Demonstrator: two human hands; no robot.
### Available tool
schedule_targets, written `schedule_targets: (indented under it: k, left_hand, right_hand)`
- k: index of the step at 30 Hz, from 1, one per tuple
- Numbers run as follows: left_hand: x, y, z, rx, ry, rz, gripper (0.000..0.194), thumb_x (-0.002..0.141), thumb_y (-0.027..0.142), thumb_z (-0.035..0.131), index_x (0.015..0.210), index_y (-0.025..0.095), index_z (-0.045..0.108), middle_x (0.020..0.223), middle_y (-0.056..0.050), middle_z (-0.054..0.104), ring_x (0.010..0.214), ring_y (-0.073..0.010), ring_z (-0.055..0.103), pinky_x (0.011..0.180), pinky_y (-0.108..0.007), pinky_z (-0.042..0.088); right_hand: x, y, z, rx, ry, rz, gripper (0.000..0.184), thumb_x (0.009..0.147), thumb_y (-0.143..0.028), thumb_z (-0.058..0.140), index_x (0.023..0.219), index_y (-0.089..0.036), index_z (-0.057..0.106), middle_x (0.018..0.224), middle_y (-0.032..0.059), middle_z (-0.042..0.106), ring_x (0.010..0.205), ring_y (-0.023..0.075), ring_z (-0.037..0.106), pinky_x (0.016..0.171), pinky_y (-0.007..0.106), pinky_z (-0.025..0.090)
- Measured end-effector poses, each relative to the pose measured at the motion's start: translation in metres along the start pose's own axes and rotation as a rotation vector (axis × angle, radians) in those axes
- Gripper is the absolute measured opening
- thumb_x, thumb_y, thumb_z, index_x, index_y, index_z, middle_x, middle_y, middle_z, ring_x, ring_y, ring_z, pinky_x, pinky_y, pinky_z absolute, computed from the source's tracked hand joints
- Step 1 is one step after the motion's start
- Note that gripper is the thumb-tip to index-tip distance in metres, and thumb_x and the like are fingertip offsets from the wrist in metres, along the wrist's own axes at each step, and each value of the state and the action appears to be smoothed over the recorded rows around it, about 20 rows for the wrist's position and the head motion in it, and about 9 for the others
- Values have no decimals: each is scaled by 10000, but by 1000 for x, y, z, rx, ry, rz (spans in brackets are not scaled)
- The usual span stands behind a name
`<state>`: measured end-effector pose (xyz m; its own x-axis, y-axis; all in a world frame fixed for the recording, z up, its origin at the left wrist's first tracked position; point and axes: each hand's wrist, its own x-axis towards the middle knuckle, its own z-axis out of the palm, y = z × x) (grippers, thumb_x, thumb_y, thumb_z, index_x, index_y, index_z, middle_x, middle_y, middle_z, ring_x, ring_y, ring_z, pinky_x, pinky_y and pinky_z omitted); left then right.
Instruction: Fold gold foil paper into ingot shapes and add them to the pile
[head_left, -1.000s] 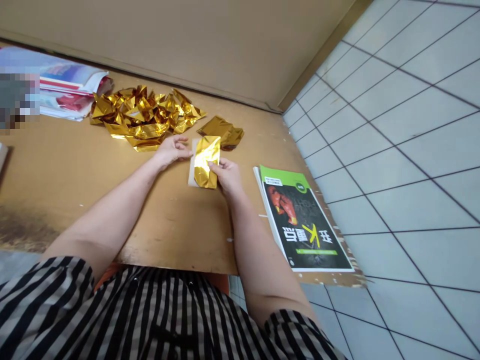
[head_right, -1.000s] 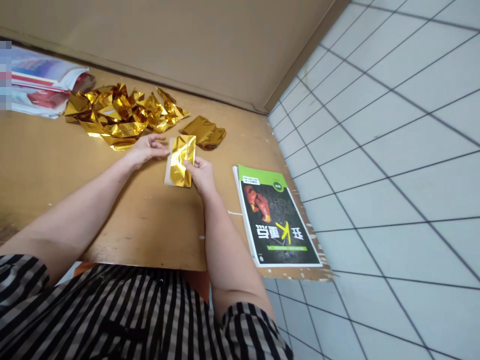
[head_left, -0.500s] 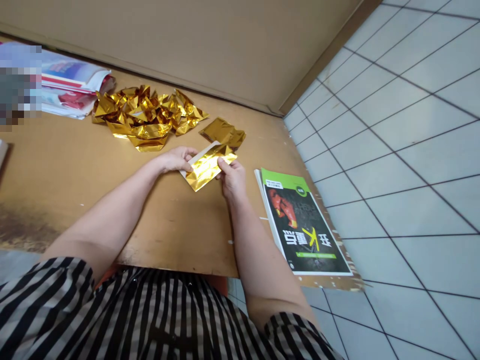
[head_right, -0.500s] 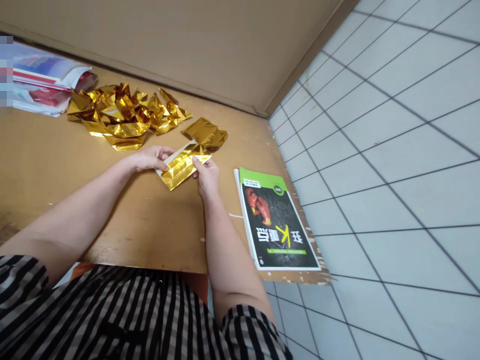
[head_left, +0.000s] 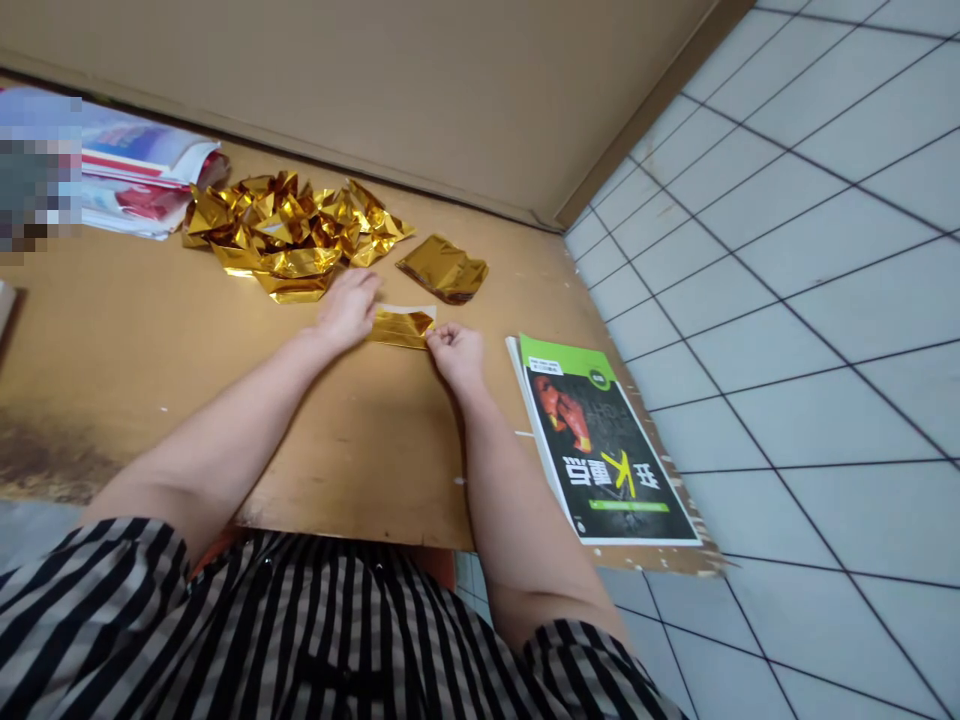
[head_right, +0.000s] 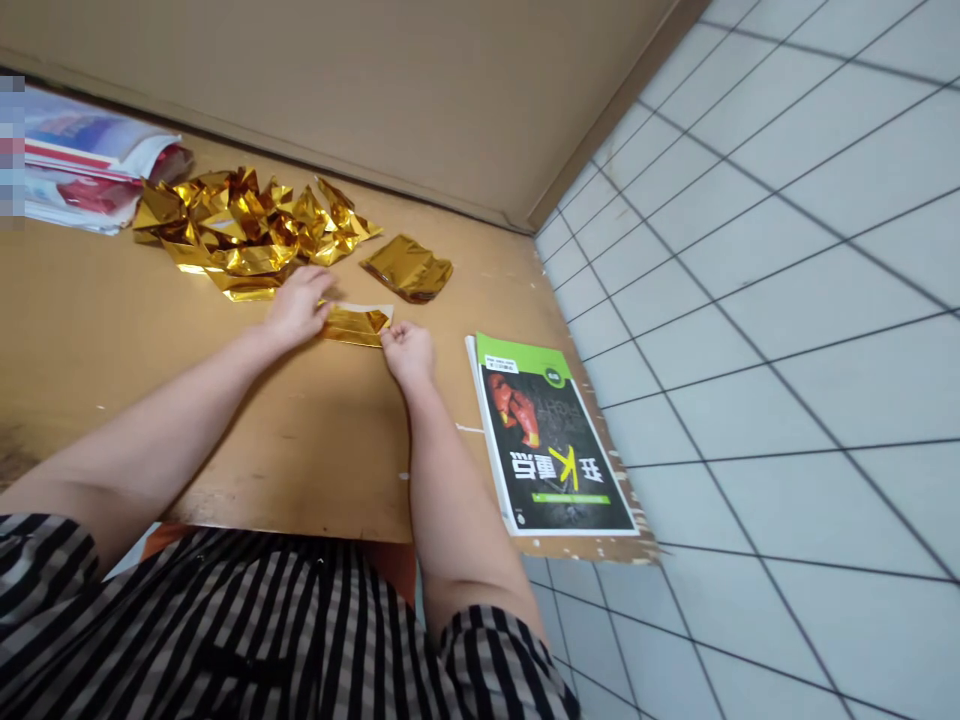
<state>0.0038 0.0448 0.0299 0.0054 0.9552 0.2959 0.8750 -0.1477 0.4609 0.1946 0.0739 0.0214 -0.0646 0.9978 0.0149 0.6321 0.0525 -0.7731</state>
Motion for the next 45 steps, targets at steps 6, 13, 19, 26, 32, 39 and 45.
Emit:
schedule_targets:
  k: [6,13,19,26,32,39,45]
  left_hand:
    - [-14,20,18,56,-288,276,534,994,365,368,1466,121,423,1561,-149,403,1490,-274,273,1217,-477,216]
    - [-25,15,22,152,-535,203,694,1000,517,286,1548,92,265,1638,-155,205,1528,-289,141,1233,-444,148]
    - [-25,19,19,95,-533,192,665,992,441,308,1565,116,216,1649,-143,170,1530,-265,137,1237,-433,120]
    - [-26,22,19,76,-531,172,680,987,438,291,1579,130,158,1655,-129,151,1530,-256,142,1235,-436,129]
    - [-25,14,13,164,-538,94,710,1000,501,250,1564,71,210,1649,-140,157,1532,-278,117,1240,-417,132]
    - [-21,1,7,236,-479,-33,707,1005,501,240,1545,45,263,1639,-161,189,1525,-298,149,1240,-432,148]
    - [-14,16,21,145,-383,135,659,999,490,267,1531,106,330,1623,-127,277,1527,-283,149,1242,-454,101]
  right_hand:
    - [1,-3,-2,-263,16,-13,198,810,-310,582,638,-215,559,600,-22,595,581,144,527,565,263,352]
    - [-2,-4,-5,-541,53,-129,312,857,-266,541,1109,-135,669,1077,167,713,1024,301,635,866,396,468]
    - [-14,-6,18,-402,-220,-595,558,966,-440,355,1422,-151,497,1458,144,532,1380,288,431,1160,481,304]
    - [-16,-4,25,-406,-425,-469,728,990,-571,222,1545,-110,315,1619,134,305,1520,244,211,1243,453,152]
    - [-10,2,16,-525,-399,-343,691,1000,-530,229,1537,-107,330,1634,142,254,1529,254,169,1237,462,140]
    - [-11,1,17,-588,-396,-334,679,987,-491,265,1548,-109,298,1641,141,226,1530,270,164,1224,502,173]
    - [-9,2,19,-593,-410,-323,656,969,-425,281,1558,-134,283,1649,109,219,1533,258,154,1233,482,156]
